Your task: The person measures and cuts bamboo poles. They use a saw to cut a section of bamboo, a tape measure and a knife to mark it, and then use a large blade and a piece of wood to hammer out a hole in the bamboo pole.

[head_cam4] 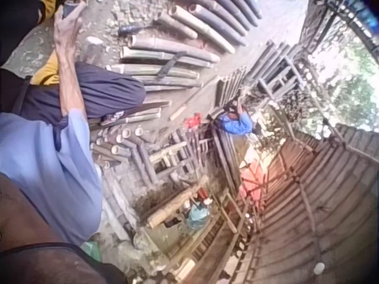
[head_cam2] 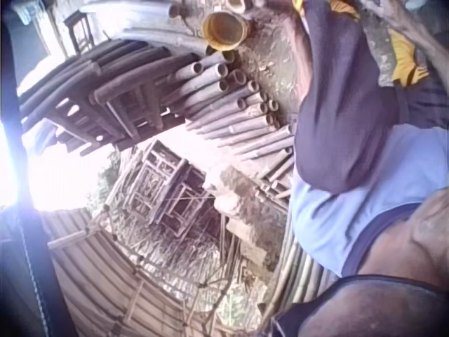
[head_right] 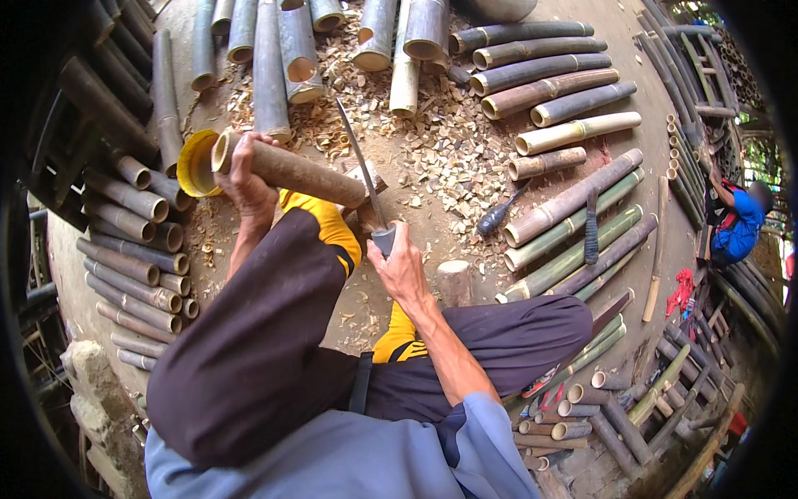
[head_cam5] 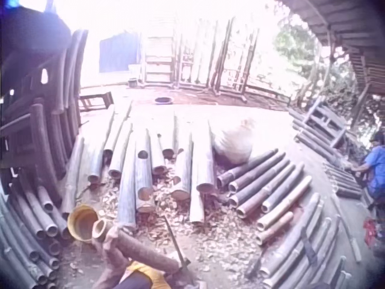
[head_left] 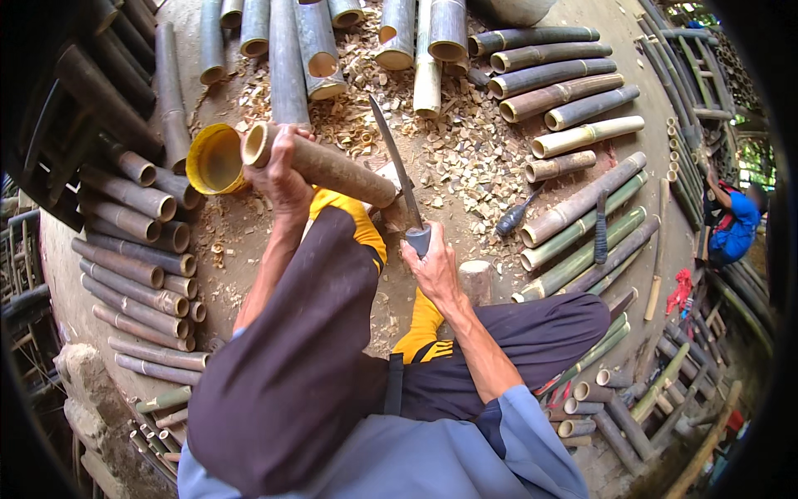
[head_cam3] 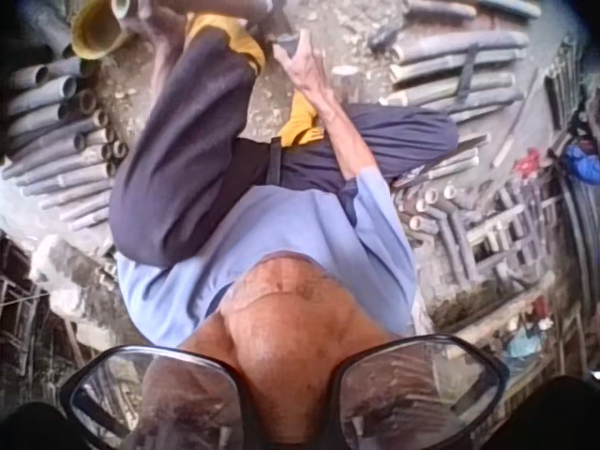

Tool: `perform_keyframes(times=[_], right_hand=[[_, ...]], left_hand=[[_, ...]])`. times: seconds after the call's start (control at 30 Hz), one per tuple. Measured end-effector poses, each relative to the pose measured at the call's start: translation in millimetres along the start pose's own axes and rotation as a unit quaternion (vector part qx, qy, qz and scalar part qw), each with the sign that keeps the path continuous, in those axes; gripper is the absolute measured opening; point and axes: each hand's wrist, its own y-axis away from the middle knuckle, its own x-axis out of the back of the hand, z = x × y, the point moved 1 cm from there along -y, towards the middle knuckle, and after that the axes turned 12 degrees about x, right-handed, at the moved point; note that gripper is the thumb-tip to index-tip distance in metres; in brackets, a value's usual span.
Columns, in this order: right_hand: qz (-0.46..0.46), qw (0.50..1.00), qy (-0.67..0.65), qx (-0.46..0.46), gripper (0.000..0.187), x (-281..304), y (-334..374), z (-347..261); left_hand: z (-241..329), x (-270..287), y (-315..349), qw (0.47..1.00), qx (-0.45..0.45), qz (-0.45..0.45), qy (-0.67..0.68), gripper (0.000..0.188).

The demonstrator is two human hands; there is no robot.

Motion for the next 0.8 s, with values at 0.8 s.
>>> perform_keyframes(times=[0.8], right_hand=[[-0.058, 0.998, 0.031, -0.006, 0.032, -12, -35, 8]], left_hand=[[-6, 11, 6, 0.978, 0.033, -0.204, -0.004, 0.045]])
